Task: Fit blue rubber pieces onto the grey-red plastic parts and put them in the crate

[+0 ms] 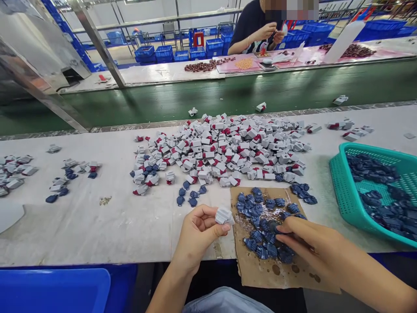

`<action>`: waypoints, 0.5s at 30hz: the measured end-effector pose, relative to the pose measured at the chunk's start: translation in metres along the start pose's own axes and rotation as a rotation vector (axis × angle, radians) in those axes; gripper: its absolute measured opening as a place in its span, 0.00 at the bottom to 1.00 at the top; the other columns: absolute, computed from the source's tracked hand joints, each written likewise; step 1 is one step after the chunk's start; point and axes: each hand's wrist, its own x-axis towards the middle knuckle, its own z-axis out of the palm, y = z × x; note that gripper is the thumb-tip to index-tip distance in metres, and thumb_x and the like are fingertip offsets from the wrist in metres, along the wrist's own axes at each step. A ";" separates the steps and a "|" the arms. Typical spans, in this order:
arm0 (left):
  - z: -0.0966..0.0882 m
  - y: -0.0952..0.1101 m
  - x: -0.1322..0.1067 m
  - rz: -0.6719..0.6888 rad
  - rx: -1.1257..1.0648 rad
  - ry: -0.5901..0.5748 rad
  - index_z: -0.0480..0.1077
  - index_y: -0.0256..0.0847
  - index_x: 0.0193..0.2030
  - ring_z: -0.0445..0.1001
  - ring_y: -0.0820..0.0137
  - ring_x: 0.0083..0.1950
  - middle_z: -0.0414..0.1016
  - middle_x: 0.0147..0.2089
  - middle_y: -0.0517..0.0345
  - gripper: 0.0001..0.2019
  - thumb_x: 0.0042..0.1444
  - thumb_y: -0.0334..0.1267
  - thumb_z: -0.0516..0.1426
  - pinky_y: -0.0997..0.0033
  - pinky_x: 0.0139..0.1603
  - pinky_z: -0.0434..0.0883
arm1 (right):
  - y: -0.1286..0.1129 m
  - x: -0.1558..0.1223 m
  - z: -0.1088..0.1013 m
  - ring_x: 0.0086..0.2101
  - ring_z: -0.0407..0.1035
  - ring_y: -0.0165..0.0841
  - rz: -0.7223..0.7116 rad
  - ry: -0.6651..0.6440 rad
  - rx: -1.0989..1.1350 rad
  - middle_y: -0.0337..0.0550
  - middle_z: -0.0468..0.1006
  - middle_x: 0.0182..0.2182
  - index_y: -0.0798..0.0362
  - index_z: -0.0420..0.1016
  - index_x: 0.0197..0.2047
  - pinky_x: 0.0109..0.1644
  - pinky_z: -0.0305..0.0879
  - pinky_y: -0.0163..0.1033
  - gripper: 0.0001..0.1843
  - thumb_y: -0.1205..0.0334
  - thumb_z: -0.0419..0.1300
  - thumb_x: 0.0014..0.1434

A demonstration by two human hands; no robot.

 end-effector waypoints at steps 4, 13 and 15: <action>0.010 0.005 -0.006 0.010 -0.065 -0.030 0.70 0.37 0.24 0.71 0.76 0.28 0.75 0.27 0.61 0.17 0.32 0.36 0.74 0.81 0.26 0.71 | 0.002 0.003 -0.004 0.26 0.68 0.33 -0.059 -0.080 0.019 0.39 0.72 0.28 0.51 0.60 0.31 0.27 0.57 0.36 0.15 0.54 0.47 0.70; 0.021 -0.002 -0.013 -0.089 -0.196 -0.126 0.70 0.35 0.25 0.72 0.77 0.26 0.77 0.26 0.60 0.17 0.33 0.33 0.74 0.82 0.26 0.72 | -0.014 0.009 -0.023 0.22 0.63 0.30 -0.016 -0.017 0.110 0.38 0.70 0.25 0.51 0.66 0.33 0.23 0.57 0.34 0.13 0.53 0.53 0.67; 0.023 -0.004 -0.014 -0.112 -0.236 -0.145 0.70 0.34 0.25 0.72 0.78 0.24 0.78 0.25 0.60 0.18 0.32 0.32 0.74 0.83 0.25 0.73 | -0.028 0.011 -0.027 0.24 0.67 0.30 -0.038 0.140 0.167 0.39 0.73 0.28 0.50 0.69 0.35 0.22 0.62 0.31 0.12 0.51 0.58 0.64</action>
